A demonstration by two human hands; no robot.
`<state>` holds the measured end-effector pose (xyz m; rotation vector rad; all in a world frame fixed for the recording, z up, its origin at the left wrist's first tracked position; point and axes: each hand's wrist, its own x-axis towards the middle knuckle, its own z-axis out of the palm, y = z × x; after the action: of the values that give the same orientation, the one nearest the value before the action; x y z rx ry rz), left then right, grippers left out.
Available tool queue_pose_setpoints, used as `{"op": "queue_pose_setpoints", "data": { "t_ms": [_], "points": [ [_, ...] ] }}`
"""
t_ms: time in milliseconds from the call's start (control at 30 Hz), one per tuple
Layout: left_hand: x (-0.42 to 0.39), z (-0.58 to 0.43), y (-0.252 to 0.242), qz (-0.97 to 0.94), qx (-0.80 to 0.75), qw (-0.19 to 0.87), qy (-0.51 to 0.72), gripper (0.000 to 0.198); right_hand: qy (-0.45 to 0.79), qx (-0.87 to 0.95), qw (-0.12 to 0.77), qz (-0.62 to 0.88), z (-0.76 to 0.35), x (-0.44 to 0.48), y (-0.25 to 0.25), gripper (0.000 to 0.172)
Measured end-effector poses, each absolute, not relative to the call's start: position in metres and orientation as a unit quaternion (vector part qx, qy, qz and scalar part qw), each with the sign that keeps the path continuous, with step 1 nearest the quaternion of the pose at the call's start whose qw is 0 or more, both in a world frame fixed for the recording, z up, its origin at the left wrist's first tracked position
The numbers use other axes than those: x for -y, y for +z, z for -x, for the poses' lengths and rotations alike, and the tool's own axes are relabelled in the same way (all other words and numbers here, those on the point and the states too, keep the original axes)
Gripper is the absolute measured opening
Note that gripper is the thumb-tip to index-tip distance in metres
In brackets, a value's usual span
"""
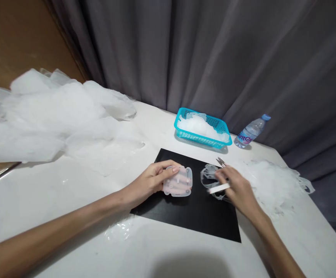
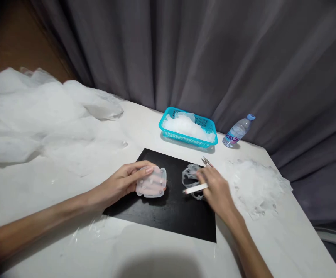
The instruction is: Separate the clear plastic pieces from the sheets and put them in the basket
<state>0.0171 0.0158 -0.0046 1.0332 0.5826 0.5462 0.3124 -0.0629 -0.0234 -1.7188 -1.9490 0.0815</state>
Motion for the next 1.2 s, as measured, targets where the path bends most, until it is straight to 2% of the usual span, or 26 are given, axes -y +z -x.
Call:
{"op": "queue_pose_setpoints", "data": {
  "t_ms": [67, 133, 200, 267, 367, 467, 600, 733, 900, 1000, 1067, 1200],
  "points": [
    [-0.016, -0.016, -0.003, -0.476, -0.270, 0.796, 0.259, 0.033, -0.070, 0.653, 0.329, 0.678, -0.340, 0.065, -0.010, 0.034],
    [-0.017, -0.016, -0.001, -0.473, -0.270, 0.797, 0.262, 0.032, -0.204, 0.571, 0.348, 0.715, -0.377, 0.070, 0.002, 0.048],
    [-0.018, -0.015, 0.000, -0.471, -0.269, 0.798, 0.262, 0.032, -0.279, 0.489, 0.318, 0.763, -0.417, 0.078, 0.006, 0.065],
    [-0.019, -0.015, 0.000, -0.463, -0.265, 0.806, 0.257, 0.032, -0.300, 0.434, 0.270, 0.805, -0.450, 0.086, 0.004, 0.071],
    [-0.020, -0.014, -0.002, -0.441, -0.261, 0.823, 0.246, 0.036, -0.278, 0.387, 0.245, 0.844, -0.474, 0.096, -0.003, 0.073],
    [-0.021, -0.014, -0.004, -0.412, -0.257, 0.839, 0.247, 0.040, -0.281, 0.377, 0.275, 0.839, -0.472, 0.098, -0.004, 0.072],
    [-0.022, -0.015, -0.002, -0.400, -0.260, 0.843, 0.249, 0.045, -0.391, 0.343, 0.317, 0.793, -0.458, 0.093, 0.005, 0.071],
    [-0.023, -0.014, 0.000, -0.406, -0.270, 0.837, 0.247, 0.046, -0.462, 0.417, 0.320, 0.714, -0.421, 0.085, 0.006, 0.058],
    [-0.023, -0.016, -0.007, -0.408, -0.260, 0.840, 0.246, 0.042, -0.343, 0.646, 0.265, 0.629, -0.330, 0.065, -0.021, 0.037],
    [-0.024, -0.019, -0.005, -0.434, -0.268, 0.826, 0.240, 0.042, -0.279, 0.737, 0.217, 0.576, -0.292, 0.052, -0.040, 0.033],
    [-0.024, -0.015, 0.001, -0.509, -0.302, 0.772, 0.234, 0.043, -0.251, 0.745, 0.213, 0.580, -0.281, 0.048, -0.049, 0.034],
    [-0.008, 0.025, 0.006, -0.719, -0.362, 0.557, 0.205, 0.035, -0.198, 0.719, 0.264, 0.611, -0.275, 0.047, -0.057, 0.036]
  ]
}}
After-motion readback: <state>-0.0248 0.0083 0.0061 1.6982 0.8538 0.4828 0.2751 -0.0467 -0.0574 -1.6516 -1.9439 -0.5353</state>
